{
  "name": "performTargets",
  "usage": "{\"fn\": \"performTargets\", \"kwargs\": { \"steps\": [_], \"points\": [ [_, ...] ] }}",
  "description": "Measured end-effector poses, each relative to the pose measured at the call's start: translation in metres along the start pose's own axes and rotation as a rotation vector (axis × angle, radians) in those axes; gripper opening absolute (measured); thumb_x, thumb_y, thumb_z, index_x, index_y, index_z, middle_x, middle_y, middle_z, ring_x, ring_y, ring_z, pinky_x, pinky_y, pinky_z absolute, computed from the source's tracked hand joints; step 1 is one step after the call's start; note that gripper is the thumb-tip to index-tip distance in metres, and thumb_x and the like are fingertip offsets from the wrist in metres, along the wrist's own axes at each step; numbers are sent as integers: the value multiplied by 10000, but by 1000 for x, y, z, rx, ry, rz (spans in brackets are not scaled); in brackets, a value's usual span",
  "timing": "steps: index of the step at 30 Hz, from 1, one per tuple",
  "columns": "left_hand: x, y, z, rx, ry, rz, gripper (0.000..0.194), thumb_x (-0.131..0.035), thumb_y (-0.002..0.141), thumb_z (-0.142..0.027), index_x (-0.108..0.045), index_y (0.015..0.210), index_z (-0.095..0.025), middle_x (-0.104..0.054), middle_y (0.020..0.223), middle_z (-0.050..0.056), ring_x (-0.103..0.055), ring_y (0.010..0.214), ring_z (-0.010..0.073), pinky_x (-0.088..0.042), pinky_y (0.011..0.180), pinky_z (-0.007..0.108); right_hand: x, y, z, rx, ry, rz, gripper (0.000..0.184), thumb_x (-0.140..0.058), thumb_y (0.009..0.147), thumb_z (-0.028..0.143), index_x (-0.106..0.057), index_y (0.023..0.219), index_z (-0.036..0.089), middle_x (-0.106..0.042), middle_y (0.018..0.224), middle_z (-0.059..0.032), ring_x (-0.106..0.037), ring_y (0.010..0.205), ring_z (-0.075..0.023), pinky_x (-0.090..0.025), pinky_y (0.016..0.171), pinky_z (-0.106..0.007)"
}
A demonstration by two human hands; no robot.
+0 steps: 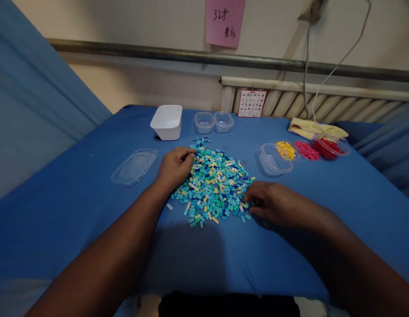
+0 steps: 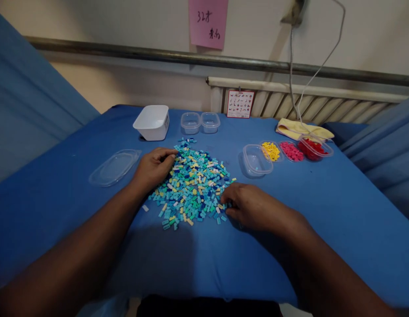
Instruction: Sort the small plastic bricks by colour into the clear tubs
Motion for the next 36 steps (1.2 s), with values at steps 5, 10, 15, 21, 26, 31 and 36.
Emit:
{"fn": "performTargets", "kwargs": {
  "steps": [5, 10, 15, 21, 26, 31, 36],
  "points": [
    [-1, 0, 2, -18, -5, -5, 328, -614, 947, -347, -860, 1132, -235, -811, 1193, 79, -750, 1142, 281, -580, 1107, 428, 2, -1, -3, -19, -37, -32, 237, -665, 915, 87, -760, 1103, 195, -739, 1016, -55, -670, 879, -197, -482, 801, -315],
    [-1, 0, 3, -20, -6, -1, 330, -613, 952, -364, -861, 1129, -237, -809, 1188, 71, -753, 1121, 272, -583, 1101, 416, -1, -1, -1, 25, -39, -25, 204, -655, 972, 129, -759, 1130, 207, -757, 1059, -62, -691, 956, -213, -489, 857, -332],
    [0, 0, 0, -46, -4, -1, 338, -608, 951, -367, -864, 1121, -227, -810, 1170, 73, -749, 1124, 271, -582, 1103, 412, -2, -1, -4, 42, -43, -12, 141, -645, 972, 127, -753, 1022, 204, -734, 991, -48, -672, 895, -195, -468, 812, -314],
    [-1, -1, 1, -22, -1, 7, 340, -606, 951, -370, -864, 1128, -236, -809, 1184, 72, -752, 1131, 272, -584, 1102, 413, -4, 2, -4, 45, -104, -52, 140, -621, 938, 95, -724, 963, 186, -714, 936, -46, -636, 820, -175, -419, 745, -296],
    [0, -1, -1, -34, -15, 14, 334, -609, 949, -374, -860, 1120, -234, -812, 1184, 78, -751, 1129, 279, -580, 1105, 425, -4, 4, -5, 31, -136, -76, 163, -602, 899, 59, -707, 915, 183, -715, 916, -53, -637, 818, -177, -405, 738, -294],
    [0, -1, 0, -41, -17, 0, 335, -611, 951, -385, -860, 1110, -227, -811, 1161, 75, -751, 1113, 272, -584, 1092, 413, 0, 3, -4, -10, -145, -92, 157, -602, 907, 73, -714, 909, 183, -720, 899, -49, -623, 766, -164, -382, 700, -291],
    [0, -1, 0, -24, -16, 9, 328, -610, 955, -382, -857, 1115, -238, -808, 1183, 74, -752, 1111, 273, -588, 1090, 418, 4, 4, -1, -23, -150, -117, 185, -564, 978, 123, -704, 880, 192, -712, 842, -38, -593, 703, -154, -363, 662, -294]
  ]
}}
Point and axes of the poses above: each hand's wrist, its own y-axis towards the middle knuckle, its own x-axis out of the back of the hand, z = x × y, the point moved 4 cm from there along y, towards the middle knuckle
